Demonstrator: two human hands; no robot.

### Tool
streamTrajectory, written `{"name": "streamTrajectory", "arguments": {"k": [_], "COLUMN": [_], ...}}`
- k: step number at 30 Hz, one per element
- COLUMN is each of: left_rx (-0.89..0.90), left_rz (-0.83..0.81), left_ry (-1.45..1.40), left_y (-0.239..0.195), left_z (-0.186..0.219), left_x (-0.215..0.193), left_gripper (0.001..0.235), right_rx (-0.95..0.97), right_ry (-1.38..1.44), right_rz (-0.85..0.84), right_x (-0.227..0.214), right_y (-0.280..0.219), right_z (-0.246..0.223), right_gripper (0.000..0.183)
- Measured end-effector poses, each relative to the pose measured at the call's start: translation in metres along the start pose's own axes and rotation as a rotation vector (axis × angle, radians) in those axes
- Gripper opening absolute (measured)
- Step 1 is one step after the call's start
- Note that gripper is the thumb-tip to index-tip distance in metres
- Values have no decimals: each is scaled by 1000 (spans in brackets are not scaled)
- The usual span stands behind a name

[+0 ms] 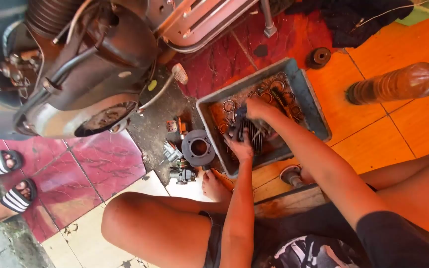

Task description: The person sits on the floor and scrubs a metal engine cylinder with a yellow brush, then wipes it with a dark cloth. They also handle and wipe other small engine components, including rings and a piston, which are placed in a grey plastic tray.

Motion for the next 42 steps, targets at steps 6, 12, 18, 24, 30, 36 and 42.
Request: {"name": "streamTrajectory", "arguments": {"k": [6, 12, 18, 24, 30, 36, 42], "left_rx": [-91, -156, -242, -148, -259, -297, -332], "left_rz": [-54, -219, -361, -344, -421, -453, -341], "left_ry": [45, 338, 178, -151, -36, 69, 113], "left_y": [7, -11, -16, -20, 8, 9, -9], "left_z": [-56, 54, 104, 100, 69, 80, 81], "left_x": [9, -41, -64, -61, -58, -65, -62], "left_gripper": [44, 65, 77, 62, 94, 108, 118], "right_rx": [-179, -107, 0, -44, -710, -1022, -481], "right_ry": [4, 51, 108, -269, -799, -233, -187], "right_rz": [-153, -344, 265, 205, 552, 648, 602], "right_x": [-4, -30, -76, -63, 43, 145, -23], "right_y": [-76, -136, -119, -95, -126, -154, -130], "right_z": [-20, -36, -10, -77, -74, 44, -38], "right_gripper": [34, 34, 56, 26, 7, 19, 46]}}
Point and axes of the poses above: each hand's wrist, its own y-axis towards the middle knuckle, its own x-axis out of the palm, z = x × y, the point moved 1 cm from there along y, towards the middle knuckle, and after that the axes turned 14 degrees about -x, right-handed, at the moved point
